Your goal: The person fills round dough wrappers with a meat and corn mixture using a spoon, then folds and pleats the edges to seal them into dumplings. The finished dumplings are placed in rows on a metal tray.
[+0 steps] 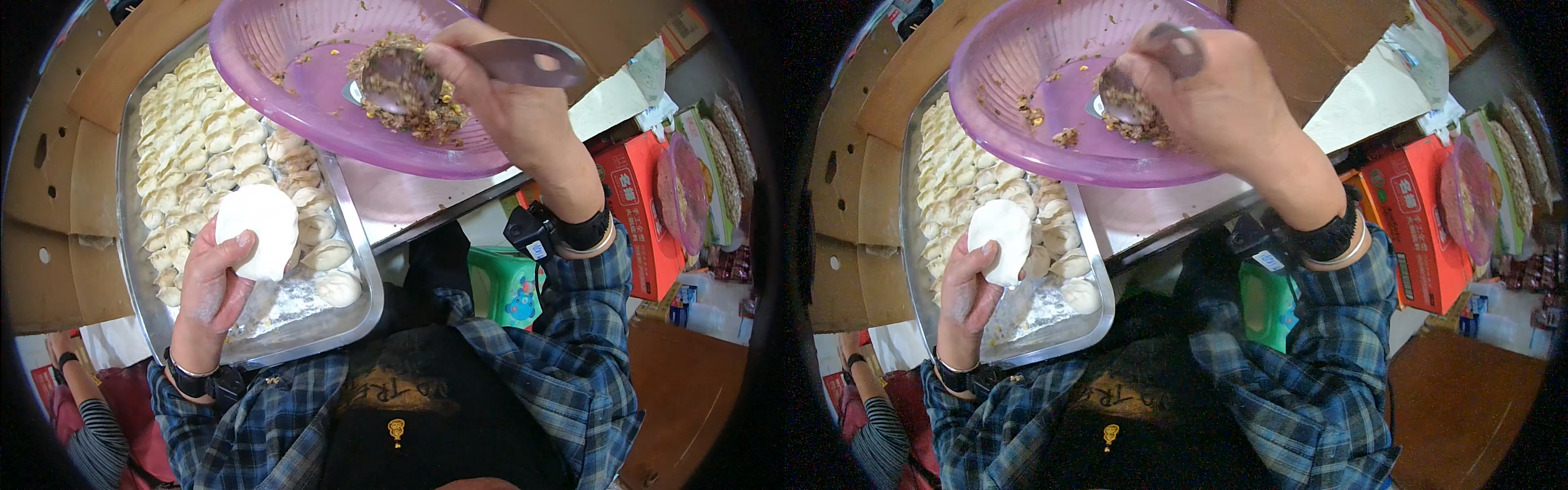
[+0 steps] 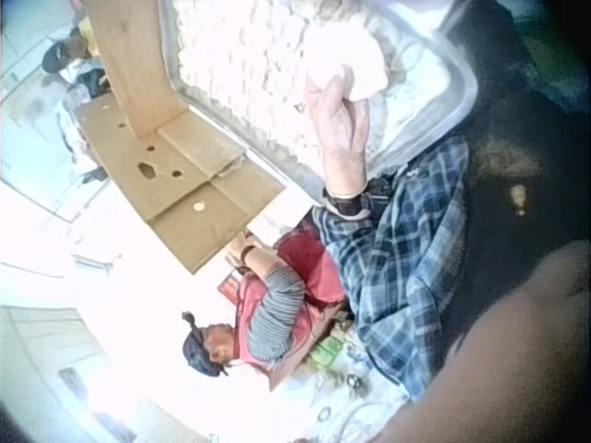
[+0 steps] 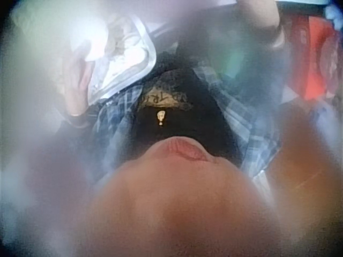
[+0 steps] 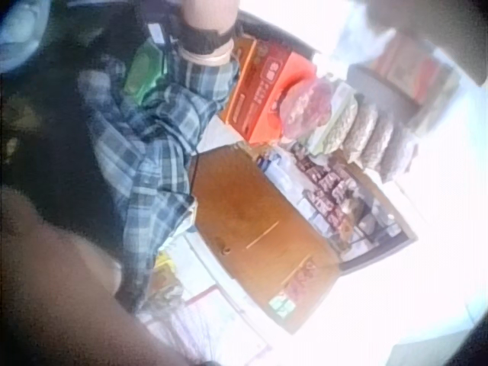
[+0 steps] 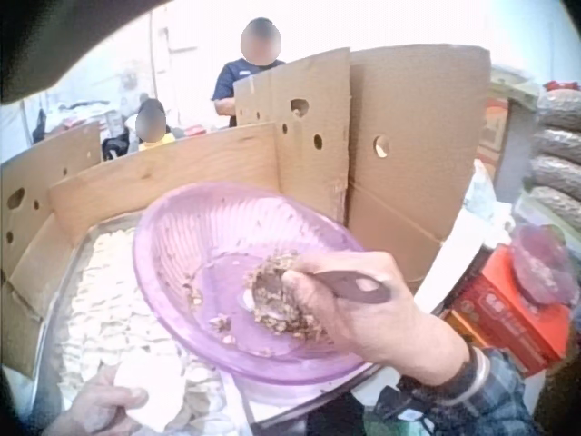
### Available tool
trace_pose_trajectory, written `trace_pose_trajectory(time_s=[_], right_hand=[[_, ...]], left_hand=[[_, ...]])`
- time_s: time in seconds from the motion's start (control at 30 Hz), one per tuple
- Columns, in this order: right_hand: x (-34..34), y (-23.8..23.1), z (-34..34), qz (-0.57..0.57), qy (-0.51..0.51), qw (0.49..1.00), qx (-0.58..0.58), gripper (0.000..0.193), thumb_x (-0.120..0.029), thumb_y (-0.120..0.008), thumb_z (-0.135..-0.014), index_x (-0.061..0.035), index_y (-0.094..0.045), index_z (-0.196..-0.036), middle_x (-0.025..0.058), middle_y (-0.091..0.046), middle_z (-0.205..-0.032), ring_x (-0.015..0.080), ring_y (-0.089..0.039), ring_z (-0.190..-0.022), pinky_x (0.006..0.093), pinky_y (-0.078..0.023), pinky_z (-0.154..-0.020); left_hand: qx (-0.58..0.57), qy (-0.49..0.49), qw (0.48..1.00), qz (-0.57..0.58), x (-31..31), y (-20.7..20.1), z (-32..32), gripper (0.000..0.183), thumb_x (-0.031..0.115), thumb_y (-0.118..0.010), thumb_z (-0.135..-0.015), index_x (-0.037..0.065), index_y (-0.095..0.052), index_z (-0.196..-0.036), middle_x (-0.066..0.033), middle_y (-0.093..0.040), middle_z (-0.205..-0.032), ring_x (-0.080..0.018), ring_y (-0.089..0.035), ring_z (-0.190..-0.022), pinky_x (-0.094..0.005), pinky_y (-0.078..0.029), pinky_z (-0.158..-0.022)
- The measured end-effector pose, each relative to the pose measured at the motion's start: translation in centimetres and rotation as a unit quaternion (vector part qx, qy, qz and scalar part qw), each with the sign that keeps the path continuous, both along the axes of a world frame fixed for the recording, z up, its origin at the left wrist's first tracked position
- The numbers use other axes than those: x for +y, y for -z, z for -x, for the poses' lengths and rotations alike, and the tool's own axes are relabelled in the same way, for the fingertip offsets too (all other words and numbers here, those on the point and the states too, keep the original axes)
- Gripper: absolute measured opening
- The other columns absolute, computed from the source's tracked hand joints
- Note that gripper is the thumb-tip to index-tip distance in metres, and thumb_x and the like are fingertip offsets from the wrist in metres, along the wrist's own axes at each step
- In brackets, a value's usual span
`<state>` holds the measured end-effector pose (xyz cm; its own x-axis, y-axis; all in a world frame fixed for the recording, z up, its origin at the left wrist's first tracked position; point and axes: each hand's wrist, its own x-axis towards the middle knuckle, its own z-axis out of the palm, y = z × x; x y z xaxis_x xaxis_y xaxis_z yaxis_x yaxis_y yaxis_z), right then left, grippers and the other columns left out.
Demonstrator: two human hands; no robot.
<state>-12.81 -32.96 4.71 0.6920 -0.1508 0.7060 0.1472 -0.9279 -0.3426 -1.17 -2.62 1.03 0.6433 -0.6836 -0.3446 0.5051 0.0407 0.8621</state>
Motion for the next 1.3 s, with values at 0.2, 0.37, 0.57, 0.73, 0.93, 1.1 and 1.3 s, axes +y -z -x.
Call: trace_pose_trajectory(time_s=[0.2, 0.37, 0.57, 0.73, 0.93, 1.1, 1.3], right_hand=[[-0.2, 0.0, -0.5, -0.045, -0.094, 0.995, 0.009, 0.012, -0.013, -0.062, -0.091, -0.0017, -0.065, -0.094, 0.0034, -0.058, -0.069, 0.0097, -0.054, -0.062, 0.0244, -0.044, -0.056], [0.0, -0.6, 0.4, -0.087, -0.159, 0.98, 0.077, 0.012, -0.011, -0.064, -0.09, 0.0005, -0.065, -0.094, 0.0035, -0.058, -0.07, 0.01, -0.051, -0.062, 0.0243, -0.042, -0.056], [-0.1, -1.4, 1.8, -0.154, -0.098, 0.98, 0.079, 0.017, -0.019, -0.063, -0.091, -0.0015, -0.065, -0.094, 0.0055, -0.058, -0.067, 0.0105, -0.055, -0.059, 0.0256, -0.045, -0.053], [1.4, -1.6, 2.1, -0.176, -0.046, 0.97, 0.159, 0.017, -0.019, -0.061, -0.093, -0.0017, -0.065, -0.092, 0.0015, -0.057, -0.067, 0.0079, -0.053, -0.058, 0.0228, -0.043, -0.053], [1.6, -1.3, 1.2, -0.332, -0.085, 0.932, 0.115, 0.023, -0.022, -0.06, -0.094, 0.001, -0.064, -0.092, 0.002, -0.059, -0.069, 0.0071, -0.055, -0.057, 0.0199, -0.045, -0.052], [1.4, -0.8, 0.1, -0.451, -0.074, 0.886, 0.078, 0.025, -0.024, -0.06, -0.092, 0.0009, -0.062, -0.095, 0.0077, -0.064, -0.072, 0.0094, -0.059, -0.055, 0.0209, -0.048, -0.05], [0.8, -0.7, -0.3, -0.53, -0.063, 0.843, 0.056, 0.026, -0.024, -0.057, -0.094, 0.0009, -0.06, -0.099, 0.0125, -0.065, -0.073, 0.0107, -0.059, -0.056, 0.0225, -0.049, -0.052]], left_hand=[[0.015, 0.05, 0.999, -0.006, 0.3, -1.0, 0.4, 0.043, 0.006, -0.06, -0.086, -0.005, -0.048, -0.126, -0.0149, -0.064, -0.111, -0.0213, -0.065, -0.098, -0.0323, -0.055, -0.084], [0.013, 0.089, 0.996, -0.027, 0.2, -1.6, 1.1, 0.043, 0.008, -0.061, -0.086, -0.006, -0.049, -0.125, -0.0143, -0.064, -0.111, -0.0197, -0.065, -0.099, -0.03, -0.052, -0.088], [0.003, 0.098, 0.995, -0.021, 0.5, -1.5, 0.8, 0.042, 0.008, -0.06, -0.087, -0.006, -0.049, -0.125, -0.0138, -0.063, -0.112, -0.0189, -0.064, -0.1, -0.03, -0.052, -0.088], [0.028, 0.124, 0.992, 0.009, 0.9, -1.0, 0.6, 0.039, 0.005, -0.058, -0.088, -0.006, -0.051, -0.124, -0.0143, -0.063, -0.113, -0.0191, -0.063, -0.101, -0.0304, -0.051, -0.09], [0.031, 0.143, 0.989, 0.019, 0.9, -0.7, 0.6, 0.043, 0.007, -0.06, -0.088, -0.007, -0.047, -0.126, -0.0149, -0.061, -0.116, -0.0195, -0.063, -0.104, -0.0303, -0.051, -0.091], [0.031, 0.136, 0.99, 0.028, 0.8, -0.6, 0.4, 0.042, 0.007, -0.059, -0.089, -0.007, -0.047, -0.127, -0.016, -0.06, -0.118, -0.0208, -0.061, -0.107, -0.032, -0.05, -0.093], [0.046, 0.097, 0.99, 0.09, 0.6, 0.1, 0.2, 0.036, 0.012, -0.053, -0.093, -0.006, -0.049, -0.123, -0.0162, -0.061, -0.117, -0.0225, -0.061, -0.106, -0.0343, -0.049, -0.094]])
